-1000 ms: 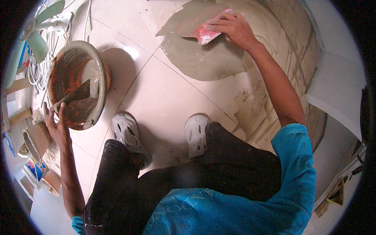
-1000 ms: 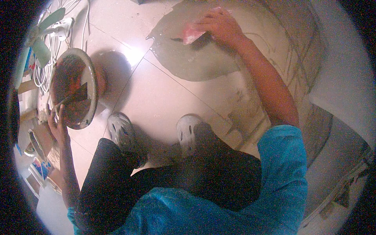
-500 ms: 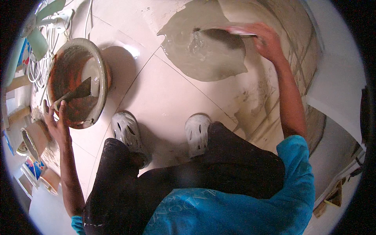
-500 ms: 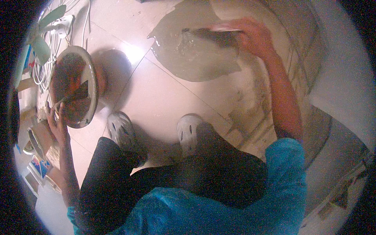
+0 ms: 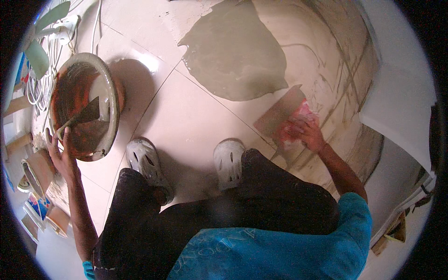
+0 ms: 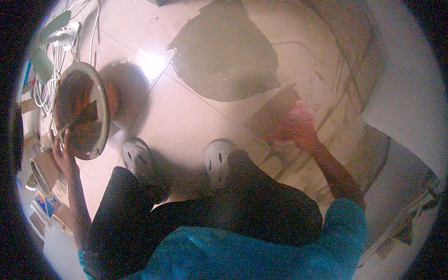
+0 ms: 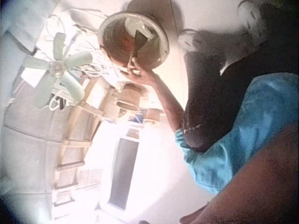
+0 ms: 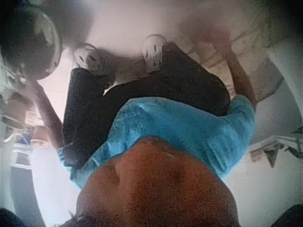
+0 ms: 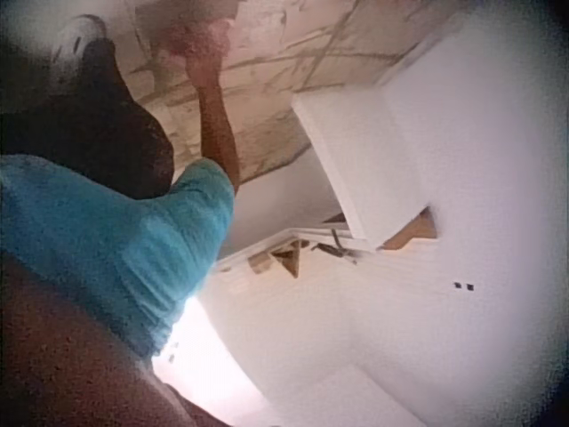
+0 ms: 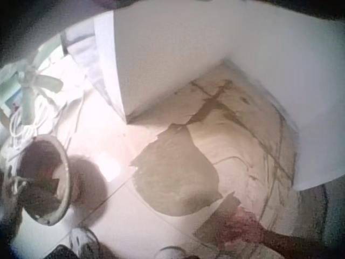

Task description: The person scoops cement from a bucket with a trowel and spreads it onto the tiled floor using a pink float. They repeatedly smooth the surface and refill the trowel from the bucket as needed.

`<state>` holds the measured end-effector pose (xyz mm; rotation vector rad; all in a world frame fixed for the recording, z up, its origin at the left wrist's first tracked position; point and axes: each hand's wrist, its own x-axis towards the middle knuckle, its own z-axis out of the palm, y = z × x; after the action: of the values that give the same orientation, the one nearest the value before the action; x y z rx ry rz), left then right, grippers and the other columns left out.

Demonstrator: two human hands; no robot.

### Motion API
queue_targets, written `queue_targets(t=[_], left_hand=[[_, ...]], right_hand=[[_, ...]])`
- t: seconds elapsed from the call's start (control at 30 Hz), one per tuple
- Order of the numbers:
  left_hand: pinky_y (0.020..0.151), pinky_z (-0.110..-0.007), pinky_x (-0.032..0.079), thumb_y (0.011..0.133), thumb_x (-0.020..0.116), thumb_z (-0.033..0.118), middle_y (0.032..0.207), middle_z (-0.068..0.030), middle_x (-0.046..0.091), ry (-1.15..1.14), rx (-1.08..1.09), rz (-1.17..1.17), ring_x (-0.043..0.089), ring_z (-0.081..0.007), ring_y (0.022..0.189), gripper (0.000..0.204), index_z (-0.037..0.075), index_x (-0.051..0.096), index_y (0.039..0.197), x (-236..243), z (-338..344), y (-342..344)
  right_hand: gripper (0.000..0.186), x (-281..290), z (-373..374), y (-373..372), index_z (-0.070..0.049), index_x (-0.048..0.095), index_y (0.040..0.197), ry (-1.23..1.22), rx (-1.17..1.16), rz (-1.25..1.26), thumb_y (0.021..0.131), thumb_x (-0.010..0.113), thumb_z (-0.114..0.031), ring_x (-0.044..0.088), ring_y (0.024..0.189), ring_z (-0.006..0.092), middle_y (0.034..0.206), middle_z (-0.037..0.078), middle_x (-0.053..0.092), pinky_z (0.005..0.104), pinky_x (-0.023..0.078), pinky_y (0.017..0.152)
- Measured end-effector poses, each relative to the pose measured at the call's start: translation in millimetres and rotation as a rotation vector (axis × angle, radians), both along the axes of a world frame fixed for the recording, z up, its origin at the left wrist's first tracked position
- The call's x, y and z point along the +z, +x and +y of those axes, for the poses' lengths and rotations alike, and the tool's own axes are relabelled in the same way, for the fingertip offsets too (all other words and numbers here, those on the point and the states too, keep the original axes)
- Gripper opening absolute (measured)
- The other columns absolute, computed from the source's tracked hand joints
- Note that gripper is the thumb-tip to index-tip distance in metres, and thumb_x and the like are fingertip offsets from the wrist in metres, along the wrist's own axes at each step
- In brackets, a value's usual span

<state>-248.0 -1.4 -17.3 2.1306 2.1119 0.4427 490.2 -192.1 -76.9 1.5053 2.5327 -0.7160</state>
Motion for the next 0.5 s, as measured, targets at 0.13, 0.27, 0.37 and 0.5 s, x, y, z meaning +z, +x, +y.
queue_targets(t=[0.13, 0.27, 0.37, 0.5], left_hand=[[0.115, -0.042, 0.023, 0.089, 0.068, 0.027, 0.152, -0.0212, 0.032, -0.022, 0.214, -0.32, 0.03, -0.0296, 0.141, 0.04, 0.003, 0.064, 0.121, -2, 4, 20], [0.115, -0.042, 0.021, 0.089, 0.069, 0.028, 0.151, -0.0206, 0.032, -0.007, 0.226, -0.355, 0.03, -0.0296, 0.14, 0.04, 0.004, 0.065, 0.121, -2, 3, 15], [0.115, -0.042, 0.021, 0.088, 0.069, 0.027, 0.151, -0.0201, 0.033, -0.005, 0.188, -0.349, 0.031, -0.0293, 0.14, 0.04, 0.004, 0.065, 0.121, -6, 2, 8], [0.115, -0.042, 0.021, 0.088, 0.07, 0.025, 0.151, -0.0197, 0.033, 0.011, 0.098, -0.211, 0.03, -0.0288, 0.14, 0.038, 0.004, 0.066, 0.12, -14, 0, -9]], right_hand=[[0.054, -18, 4, -54, -0.027, 0.063, 0.123, 0.0, -0.109, -0.002, 0.072, 0.062, -0.011, 0.048, 0.126, 0.0257, 0.14, 0.003, 0.052, 0.0508, 0.033, 0.102], [0.054, -23, 21, -78, -0.026, 0.062, 0.124, 0.173, -0.065, -0.088, 0.073, 0.061, -0.009, 0.051, 0.123, 0.024, 0.138, 0.002, 0.054, 0.0496, 0.037, 0.099], [0.053, -27, 43, -70, -0.025, 0.062, 0.125, 0.234, -0.053, -0.115, 0.075, 0.058, -0.009, 0.053, 0.12, 0.0253, 0.135, 0.001, 0.056, 0.0488, 0.039, 0.097], [0.051, -38, 78, -54, -0.024, 0.061, 0.126, -0.1, -0.38, 0.284, 0.077, 0.057, -0.01, 0.054, 0.118, 0.0237, 0.133, 0.001, 0.058, 0.0466, 0.04, 0.099]])
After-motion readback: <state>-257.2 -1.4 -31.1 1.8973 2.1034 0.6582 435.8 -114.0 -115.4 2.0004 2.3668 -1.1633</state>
